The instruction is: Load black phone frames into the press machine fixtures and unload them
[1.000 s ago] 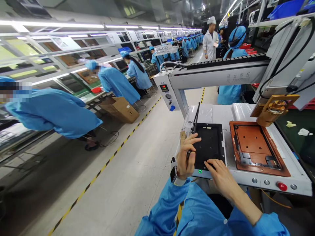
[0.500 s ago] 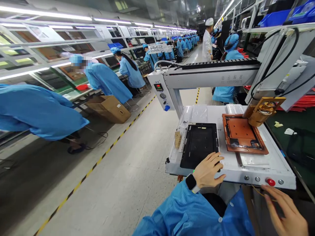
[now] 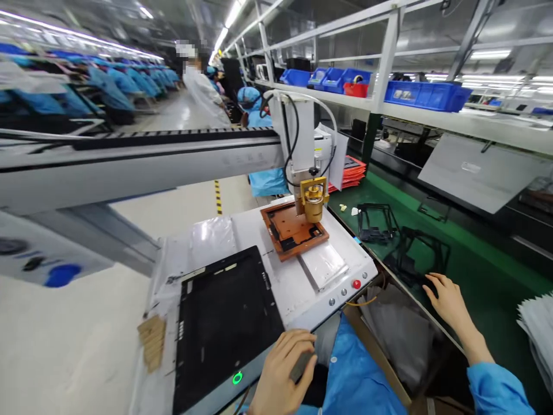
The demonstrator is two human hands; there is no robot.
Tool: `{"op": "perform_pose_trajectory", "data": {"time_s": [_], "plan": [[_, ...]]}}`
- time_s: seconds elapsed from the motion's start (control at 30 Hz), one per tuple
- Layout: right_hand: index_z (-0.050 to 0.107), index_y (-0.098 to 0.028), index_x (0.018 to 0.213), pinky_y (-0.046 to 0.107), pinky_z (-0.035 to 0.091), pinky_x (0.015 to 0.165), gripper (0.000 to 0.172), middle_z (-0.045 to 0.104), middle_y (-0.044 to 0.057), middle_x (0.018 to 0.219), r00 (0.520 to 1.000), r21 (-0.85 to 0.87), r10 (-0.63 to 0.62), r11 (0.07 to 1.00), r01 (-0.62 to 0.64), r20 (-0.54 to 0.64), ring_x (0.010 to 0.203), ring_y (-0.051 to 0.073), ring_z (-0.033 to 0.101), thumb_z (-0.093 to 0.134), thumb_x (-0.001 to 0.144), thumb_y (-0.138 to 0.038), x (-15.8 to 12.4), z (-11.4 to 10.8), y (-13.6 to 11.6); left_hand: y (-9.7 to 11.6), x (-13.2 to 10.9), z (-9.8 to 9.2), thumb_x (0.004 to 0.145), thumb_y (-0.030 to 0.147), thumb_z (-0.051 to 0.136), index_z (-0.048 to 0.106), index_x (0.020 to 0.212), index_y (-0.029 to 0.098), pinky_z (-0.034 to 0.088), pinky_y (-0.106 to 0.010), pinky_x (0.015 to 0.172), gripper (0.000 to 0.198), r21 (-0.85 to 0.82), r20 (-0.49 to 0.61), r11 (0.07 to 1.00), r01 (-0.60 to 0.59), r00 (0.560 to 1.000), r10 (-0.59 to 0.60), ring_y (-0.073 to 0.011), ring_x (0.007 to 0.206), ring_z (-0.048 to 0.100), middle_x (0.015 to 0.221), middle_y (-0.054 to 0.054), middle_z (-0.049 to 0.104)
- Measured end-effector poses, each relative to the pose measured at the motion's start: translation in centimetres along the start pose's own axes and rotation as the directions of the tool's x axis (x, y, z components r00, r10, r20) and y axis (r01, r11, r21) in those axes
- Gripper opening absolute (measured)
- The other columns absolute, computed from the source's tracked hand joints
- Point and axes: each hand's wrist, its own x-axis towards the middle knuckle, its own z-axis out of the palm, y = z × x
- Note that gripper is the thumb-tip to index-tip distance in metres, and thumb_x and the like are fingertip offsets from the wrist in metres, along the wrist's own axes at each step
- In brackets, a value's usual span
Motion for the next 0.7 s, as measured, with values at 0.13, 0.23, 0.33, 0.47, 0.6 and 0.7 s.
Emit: {"op": "perform_pose_trajectory", "data": {"time_s": [0.13,0.23,0.33,0.47,0.6,0.7], "plan": [[0.071,-0.016,0.115,0.043,0.039,0.087,0.035,0.073,0.007,0.11,1.0,-0.003,0.015,1.0,-0.015,-0.015,0.104,0.028,0.062,0.045,0.12,-0.038,1.3,-0.7,-1.8,0.5,0.5,1.1,0.105,0.013,0.06,0.062,0.105,0.022,0.058,-0.031,0.092,0.01,-0.017,0.032,1.0,-0.018,0.999,0.018,-0.0163,0.098,0.074,0.106,-0.003,0.077],[0.068,-0.015,0.114,0.044,0.038,0.091,0.023,0.073,0.007,0.109,1.0,0.002,0.005,1.0,-0.005,-0.025,0.106,0.027,0.062,0.051,0.119,-0.03,2.8,-1.5,-2.9,0.8,0.6,1.6,0.105,0.013,0.06,0.062,0.103,0.022,0.06,-0.029,0.088,0.009,-0.045,0.063,0.999,-0.022,0.998,0.025,-0.0161,0.094,0.074,0.102,-0.004,0.077],[0.067,-0.015,0.115,0.044,0.037,0.093,0.016,0.072,0.007,0.109,1.0,0.004,-0.003,1.0,0.003,-0.024,0.107,0.027,0.061,0.057,0.117,-0.028,3.7,-1.8,-3.5,1.2,0.4,2.1,0.106,0.015,0.061,0.063,0.101,0.022,0.06,-0.029,0.084,0.008,-0.064,0.091,0.998,-0.007,0.996,0.012,-0.0162,0.089,0.074,0.098,-0.003,0.077],[0.072,-0.012,0.122,0.044,0.036,0.088,0.017,0.072,0.008,0.111,0.998,-0.001,-0.066,0.998,0.066,0.006,0.106,0.029,0.059,0.063,0.112,-0.022,3.5,-0.8,-3.7,1.4,-0.5,3.0,0.106,0.017,0.062,0.064,0.102,0.022,0.059,-0.03,0.083,0.007,-0.09,0.137,0.995,0.041,0.99,-0.028,-0.0165,0.088,0.073,0.097,-0.002,0.076],[0.077,-0.011,0.12,0.042,0.034,0.082,0.021,0.073,0.008,0.105,0.994,0.034,-0.105,0.994,0.106,-0.025,0.099,0.028,0.057,0.06,0.112,-0.02,3.7,0.0,-2.7,1.1,-1.7,4.0,0.107,0.022,0.062,0.064,0.1,0.022,0.057,-0.034,0.082,0.007,-0.075,0.206,0.993,0.087,0.976,-0.07,-0.017,0.084,0.071,0.093,0.0,0.074],[0.078,-0.015,0.116,0.042,0.035,0.082,0.023,0.073,0.005,0.102,0.993,0.086,-0.097,0.991,0.102,-0.062,0.1,0.027,0.056,0.057,0.114,-0.024,4.7,-0.4,-1.4,1.1,-2.1,4.4,0.107,0.023,0.061,0.065,0.098,0.022,0.055,-0.035,0.079,0.01,-0.07,0.229,0.991,0.111,0.969,-0.092,-0.0174,0.081,0.07,0.091,0.0,0.074]]}}
